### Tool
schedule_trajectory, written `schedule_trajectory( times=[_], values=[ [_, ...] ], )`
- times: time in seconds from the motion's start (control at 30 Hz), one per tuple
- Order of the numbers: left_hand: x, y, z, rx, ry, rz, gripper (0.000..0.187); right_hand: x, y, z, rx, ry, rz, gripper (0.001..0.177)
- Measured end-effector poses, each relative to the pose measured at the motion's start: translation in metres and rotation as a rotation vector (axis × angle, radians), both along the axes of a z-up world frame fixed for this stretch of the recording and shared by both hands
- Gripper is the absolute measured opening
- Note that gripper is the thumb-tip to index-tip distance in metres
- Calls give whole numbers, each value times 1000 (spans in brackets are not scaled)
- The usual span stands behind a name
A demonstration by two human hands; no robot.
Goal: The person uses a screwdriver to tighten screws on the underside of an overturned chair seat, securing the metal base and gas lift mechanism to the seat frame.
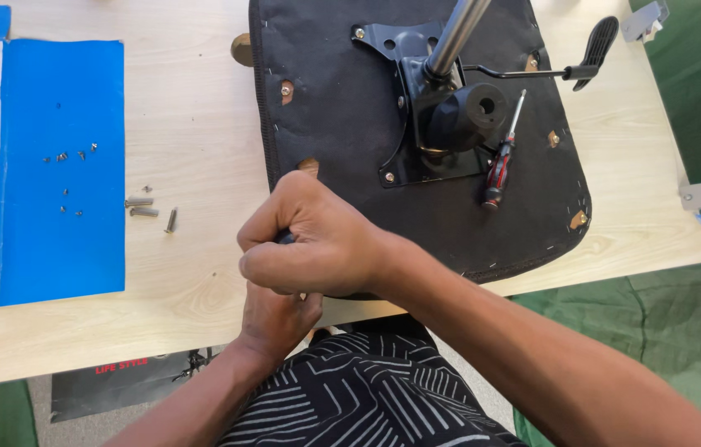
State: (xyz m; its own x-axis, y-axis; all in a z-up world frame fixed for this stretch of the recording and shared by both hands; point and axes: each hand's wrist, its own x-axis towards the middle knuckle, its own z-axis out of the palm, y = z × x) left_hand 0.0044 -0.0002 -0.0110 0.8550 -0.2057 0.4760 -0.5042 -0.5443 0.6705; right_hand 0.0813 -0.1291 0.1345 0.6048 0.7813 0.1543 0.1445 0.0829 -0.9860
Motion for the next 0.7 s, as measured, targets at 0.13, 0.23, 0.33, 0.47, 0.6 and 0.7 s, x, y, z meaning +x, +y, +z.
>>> schedule_trajectory(
  times=[0.13,0.23,0.33,0.47,0.6,0.7],
  values=[
    [4,7,-4,-21,81,-90,16,-10,-5,0,30,-28,-145,34],
    [13,15,-6,-10,190,-171,16,-22,-5,0,89,26,-255,33],
    [22,21,-10,123,266,-257,13,-33,-4,0,135,17,-372,34],
    [34,31,-14,108,180,-417,26,-46,-1,0,145,-88,-548,35],
    [44,36,-14,290,277,-479,24,-60,8,-2,154,-110,-732,36],
    [52,36,-9,323,238,-546,21,-66,17,-4,142,-85,-853,40]
  ],
)
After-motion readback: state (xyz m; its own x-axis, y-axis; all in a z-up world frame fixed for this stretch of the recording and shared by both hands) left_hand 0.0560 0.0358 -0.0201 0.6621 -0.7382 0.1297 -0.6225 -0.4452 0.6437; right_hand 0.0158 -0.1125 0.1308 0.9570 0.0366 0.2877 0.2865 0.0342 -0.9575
